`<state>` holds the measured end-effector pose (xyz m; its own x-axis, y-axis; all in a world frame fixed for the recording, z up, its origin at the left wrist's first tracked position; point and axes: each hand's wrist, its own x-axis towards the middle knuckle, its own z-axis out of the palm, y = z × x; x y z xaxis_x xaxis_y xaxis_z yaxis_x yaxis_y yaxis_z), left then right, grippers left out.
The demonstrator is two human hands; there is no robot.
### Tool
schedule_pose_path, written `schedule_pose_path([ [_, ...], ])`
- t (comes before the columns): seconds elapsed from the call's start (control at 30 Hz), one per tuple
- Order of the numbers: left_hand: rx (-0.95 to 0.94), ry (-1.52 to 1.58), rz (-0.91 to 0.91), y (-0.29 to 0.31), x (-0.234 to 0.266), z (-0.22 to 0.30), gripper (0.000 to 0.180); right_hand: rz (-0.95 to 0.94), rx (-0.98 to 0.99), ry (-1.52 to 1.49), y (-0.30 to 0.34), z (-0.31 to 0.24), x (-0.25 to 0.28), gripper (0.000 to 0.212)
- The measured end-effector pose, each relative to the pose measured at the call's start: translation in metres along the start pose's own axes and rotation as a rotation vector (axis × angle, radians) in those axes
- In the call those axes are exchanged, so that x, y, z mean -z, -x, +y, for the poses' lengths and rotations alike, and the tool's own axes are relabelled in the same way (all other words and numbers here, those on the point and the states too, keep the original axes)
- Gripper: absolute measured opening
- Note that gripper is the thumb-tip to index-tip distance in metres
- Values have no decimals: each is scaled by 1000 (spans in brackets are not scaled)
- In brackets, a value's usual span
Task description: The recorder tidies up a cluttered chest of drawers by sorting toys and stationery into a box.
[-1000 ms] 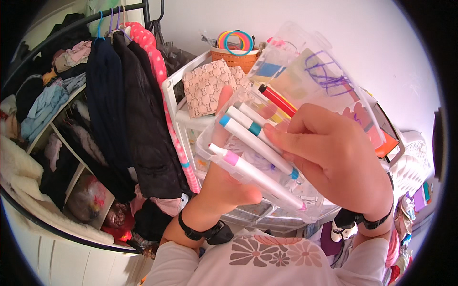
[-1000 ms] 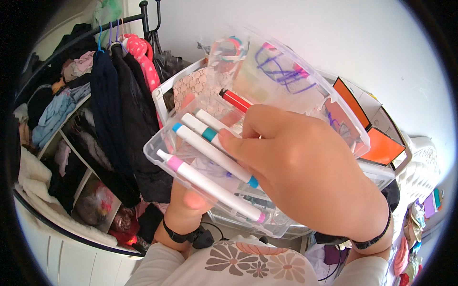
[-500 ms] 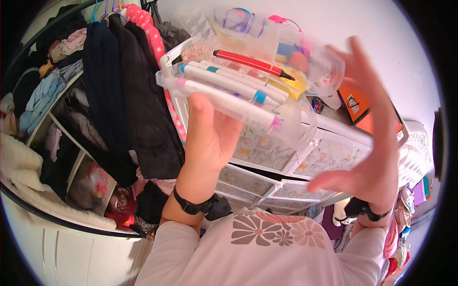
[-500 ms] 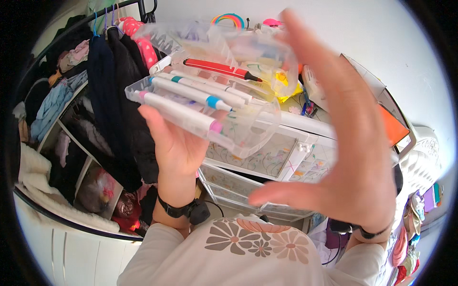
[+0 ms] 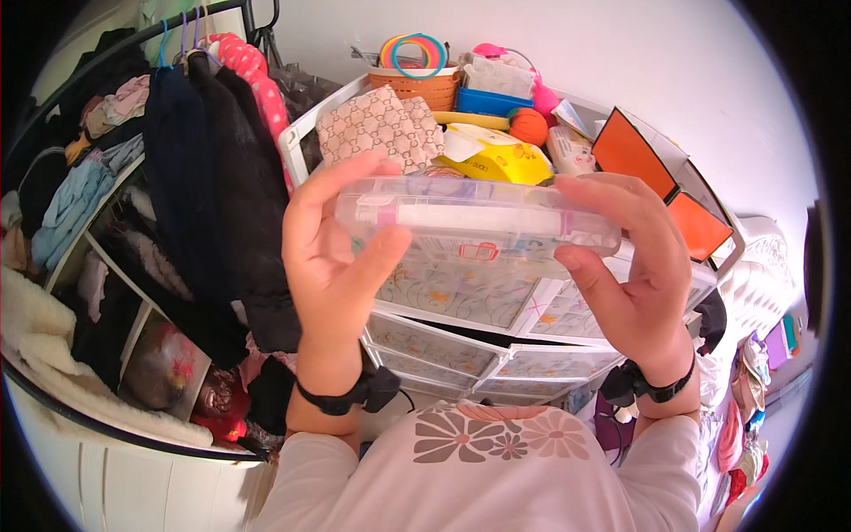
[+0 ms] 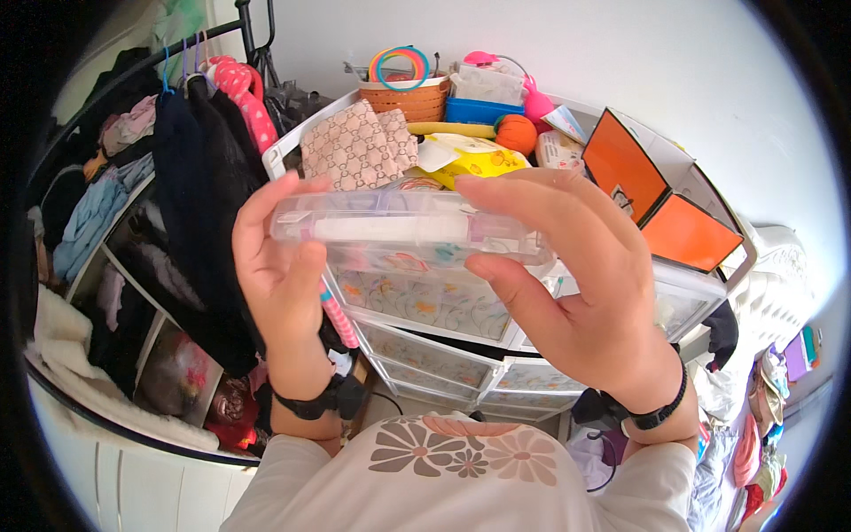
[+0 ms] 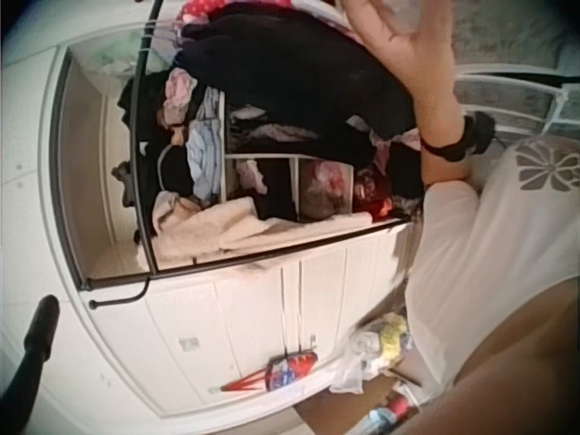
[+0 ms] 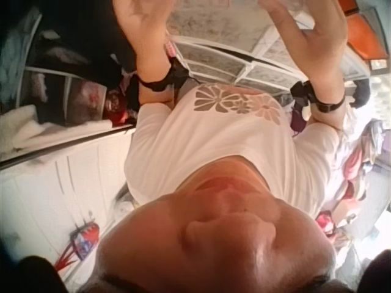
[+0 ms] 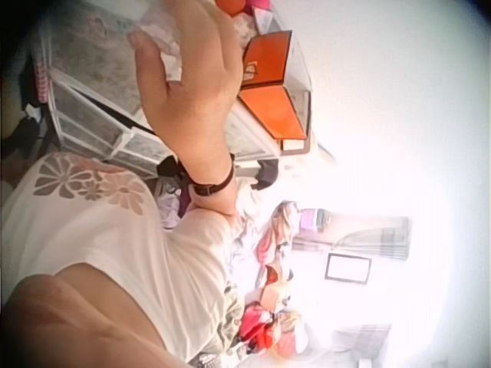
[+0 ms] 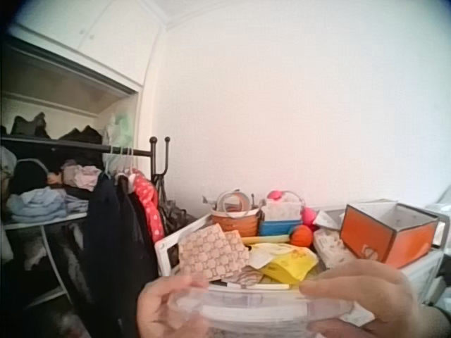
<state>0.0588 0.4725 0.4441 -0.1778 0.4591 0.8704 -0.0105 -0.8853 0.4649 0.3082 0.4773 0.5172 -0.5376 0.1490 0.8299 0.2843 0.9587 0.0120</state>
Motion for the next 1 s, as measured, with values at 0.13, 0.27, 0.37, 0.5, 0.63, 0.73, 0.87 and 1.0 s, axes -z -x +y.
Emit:
schedule_pose_path([
  [0.13,-81,61,-63,2,-4,7,52,214,-134,-265,17,3,-10,44],
  [0.27,-67,38,6,8,-13,12,48,117,-140,-301,22,9,-8,39],
  [0.37,-55,-22,-70,9,-5,13,45,141,-143,-352,22,8,-10,34],
  [0.5,32,49,-76,8,-12,19,40,172,-157,-318,26,6,-8,28],
  [0.63,-46,27,-116,7,-8,15,37,192,-180,-344,25,0,-7,25],
  [0.73,-52,44,-132,8,-8,16,35,179,-193,-360,25,0,-6,24],
  [0.87,-67,17,-151,8,-5,16,33,185,-198,-349,27,-3,-6,22],
  [1.0,-68,5,-147,10,-7,19,33,205,-187,-356,28,-5,-7,21],
])
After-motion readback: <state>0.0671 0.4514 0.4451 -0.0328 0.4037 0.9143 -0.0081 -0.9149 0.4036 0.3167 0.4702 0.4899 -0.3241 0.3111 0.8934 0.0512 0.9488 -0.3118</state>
